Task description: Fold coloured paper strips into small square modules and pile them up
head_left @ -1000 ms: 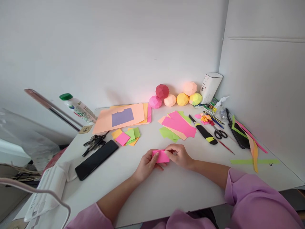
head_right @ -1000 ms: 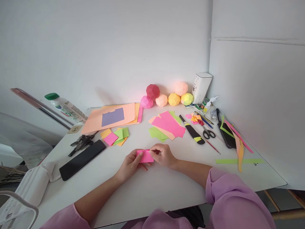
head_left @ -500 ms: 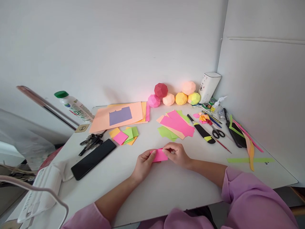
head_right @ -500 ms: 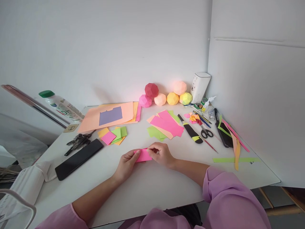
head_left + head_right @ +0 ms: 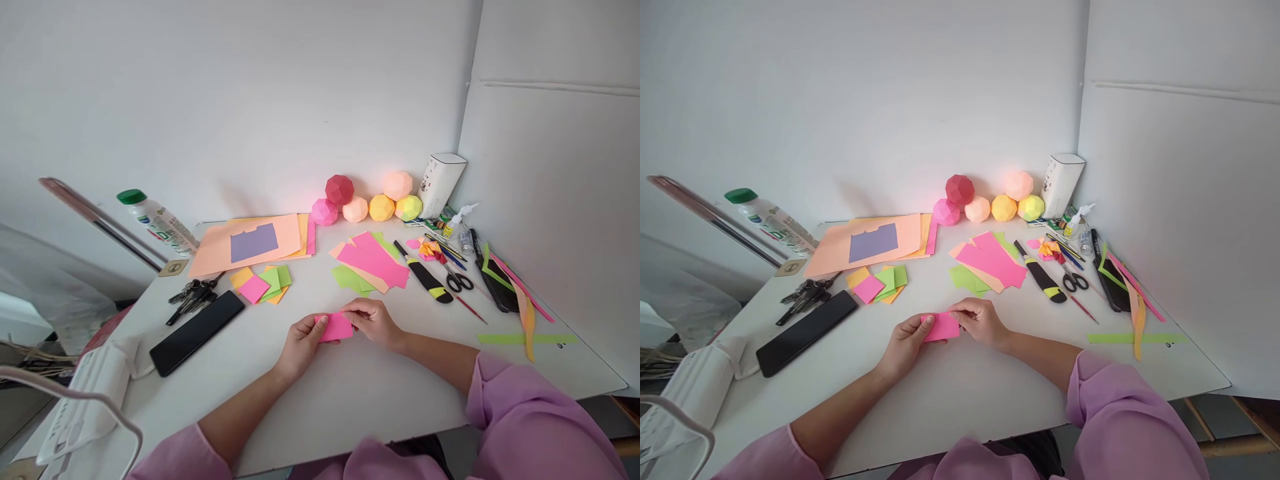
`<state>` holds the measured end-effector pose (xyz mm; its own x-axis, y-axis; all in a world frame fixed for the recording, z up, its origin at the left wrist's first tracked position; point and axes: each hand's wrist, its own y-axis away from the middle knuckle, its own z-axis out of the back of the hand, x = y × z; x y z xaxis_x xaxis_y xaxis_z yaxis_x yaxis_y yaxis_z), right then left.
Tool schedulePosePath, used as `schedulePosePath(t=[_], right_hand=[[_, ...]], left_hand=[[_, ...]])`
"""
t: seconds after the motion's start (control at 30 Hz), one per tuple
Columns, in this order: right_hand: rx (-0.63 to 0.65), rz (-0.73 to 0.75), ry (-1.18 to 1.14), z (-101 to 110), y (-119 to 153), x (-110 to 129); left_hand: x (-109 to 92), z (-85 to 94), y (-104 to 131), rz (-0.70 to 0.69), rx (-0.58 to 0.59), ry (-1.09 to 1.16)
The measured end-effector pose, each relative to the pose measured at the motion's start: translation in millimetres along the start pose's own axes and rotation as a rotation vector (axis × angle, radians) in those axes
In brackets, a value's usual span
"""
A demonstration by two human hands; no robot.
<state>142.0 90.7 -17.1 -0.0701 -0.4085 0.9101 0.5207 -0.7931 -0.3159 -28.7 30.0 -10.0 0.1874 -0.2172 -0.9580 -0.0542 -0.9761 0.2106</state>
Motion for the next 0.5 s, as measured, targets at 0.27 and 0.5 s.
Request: schedulePosePath(t=[0.27, 0.5], right_hand=[[-0.004, 0.030, 0.064, 0.5, 0.1, 0.2], [-0.007, 0.091, 0.108, 1.4, -0.2, -1.7]], left_hand=[[2.3, 5.7, -0.7, 0.003, -0.012, -0.076], [3.5, 7.2, 0.3, -0.058, -0.005, -0.199]])
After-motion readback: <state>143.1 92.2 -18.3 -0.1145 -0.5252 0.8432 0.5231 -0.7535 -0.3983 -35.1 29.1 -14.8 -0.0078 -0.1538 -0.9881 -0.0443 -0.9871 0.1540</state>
